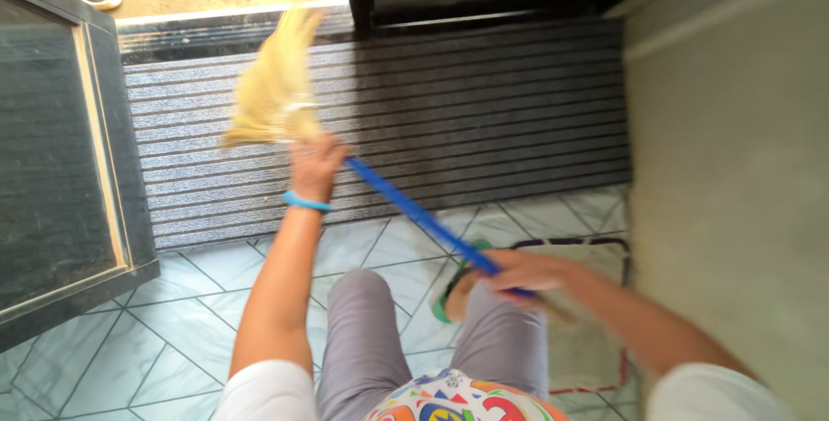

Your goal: The person sweeps dirt from a tiled floor toward an open doorway using a hand broom and then cleans a rubber mat and the bottom edge of the door by hand and with the broom.

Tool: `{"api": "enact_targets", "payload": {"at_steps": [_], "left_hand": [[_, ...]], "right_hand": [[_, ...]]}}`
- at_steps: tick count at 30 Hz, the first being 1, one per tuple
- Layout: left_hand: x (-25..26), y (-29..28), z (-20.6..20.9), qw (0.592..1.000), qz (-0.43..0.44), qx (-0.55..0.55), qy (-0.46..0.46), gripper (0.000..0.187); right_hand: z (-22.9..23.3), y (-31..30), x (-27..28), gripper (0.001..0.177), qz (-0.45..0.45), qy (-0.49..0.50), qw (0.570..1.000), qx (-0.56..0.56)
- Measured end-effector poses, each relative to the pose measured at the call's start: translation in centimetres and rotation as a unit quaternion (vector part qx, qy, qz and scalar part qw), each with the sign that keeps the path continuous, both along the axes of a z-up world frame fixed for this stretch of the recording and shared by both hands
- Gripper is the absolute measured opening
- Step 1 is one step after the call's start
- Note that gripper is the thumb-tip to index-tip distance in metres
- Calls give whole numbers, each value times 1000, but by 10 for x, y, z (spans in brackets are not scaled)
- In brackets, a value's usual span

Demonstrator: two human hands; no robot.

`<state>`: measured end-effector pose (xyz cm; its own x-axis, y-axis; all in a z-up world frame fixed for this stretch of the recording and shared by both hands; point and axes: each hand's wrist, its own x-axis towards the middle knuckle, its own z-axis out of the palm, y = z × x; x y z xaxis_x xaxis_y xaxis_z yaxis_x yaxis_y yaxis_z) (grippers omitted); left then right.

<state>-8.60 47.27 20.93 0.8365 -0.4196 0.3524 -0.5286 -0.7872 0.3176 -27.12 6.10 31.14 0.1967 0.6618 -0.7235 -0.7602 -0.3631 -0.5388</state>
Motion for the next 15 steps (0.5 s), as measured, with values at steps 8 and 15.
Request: {"api": "enact_targets", "payload": {"at_steps": [8,15], "left_hand": [[-112,-18,51,935,253,-41,245,81],[-253,-76,112,903,77,-135,400,86]], "right_hand": [[10,155,91,33,-410,202,880,132],[-55,79,87,17,-587,240,727,265]]}}
